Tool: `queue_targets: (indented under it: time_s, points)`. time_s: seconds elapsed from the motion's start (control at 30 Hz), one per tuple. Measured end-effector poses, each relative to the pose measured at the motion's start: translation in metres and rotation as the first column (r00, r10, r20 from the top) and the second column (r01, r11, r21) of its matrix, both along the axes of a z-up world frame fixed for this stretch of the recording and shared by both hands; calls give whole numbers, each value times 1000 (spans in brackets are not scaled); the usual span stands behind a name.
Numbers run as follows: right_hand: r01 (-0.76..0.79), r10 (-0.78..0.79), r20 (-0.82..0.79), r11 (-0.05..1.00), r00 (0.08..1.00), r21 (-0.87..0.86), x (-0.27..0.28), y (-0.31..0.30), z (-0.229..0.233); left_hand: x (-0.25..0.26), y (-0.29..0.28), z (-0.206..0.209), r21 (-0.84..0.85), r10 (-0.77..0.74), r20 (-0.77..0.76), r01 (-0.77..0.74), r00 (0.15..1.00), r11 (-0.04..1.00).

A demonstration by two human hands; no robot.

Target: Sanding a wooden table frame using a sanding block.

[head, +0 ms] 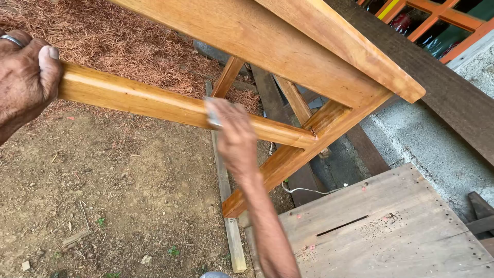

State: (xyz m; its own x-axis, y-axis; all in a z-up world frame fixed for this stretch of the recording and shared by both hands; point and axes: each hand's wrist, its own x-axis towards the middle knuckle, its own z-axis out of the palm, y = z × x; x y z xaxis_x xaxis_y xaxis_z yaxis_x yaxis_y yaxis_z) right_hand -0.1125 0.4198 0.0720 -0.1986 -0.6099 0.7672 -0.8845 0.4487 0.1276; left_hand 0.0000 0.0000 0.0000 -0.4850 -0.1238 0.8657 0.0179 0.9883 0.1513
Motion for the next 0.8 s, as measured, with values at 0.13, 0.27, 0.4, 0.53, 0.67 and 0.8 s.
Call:
queue_targets:
  time_s: [0.13,0.27,0.4,0.53,0.67,0.8]
  points:
    - [212,-212,7,977,977,-21,-49,115,8,5,10,6,-2,-2,-38,2,999,1000]
    - [406,-407,13,913,914,25,-86,182,9,-2,7,1,23,12,3,-12,1000,1000]
    - [500,-501,4,863,865,-72,-98,165,-8,14,33,28,-17,72,-39,-73,997,997]
    - [319,-282,219,934,934,-158,-17,52,-3,14,30,18,-135,194,-41,-198,980,971]
    - [104,-98,65,988,993,-110,18,-22,1,-5,-2,-10,36,29,-3,-29,1000,999]
    - [-27,31,71,999,997,-47,14,-11,3,-21,-23,-36,19,-35,-44,36,998,999]
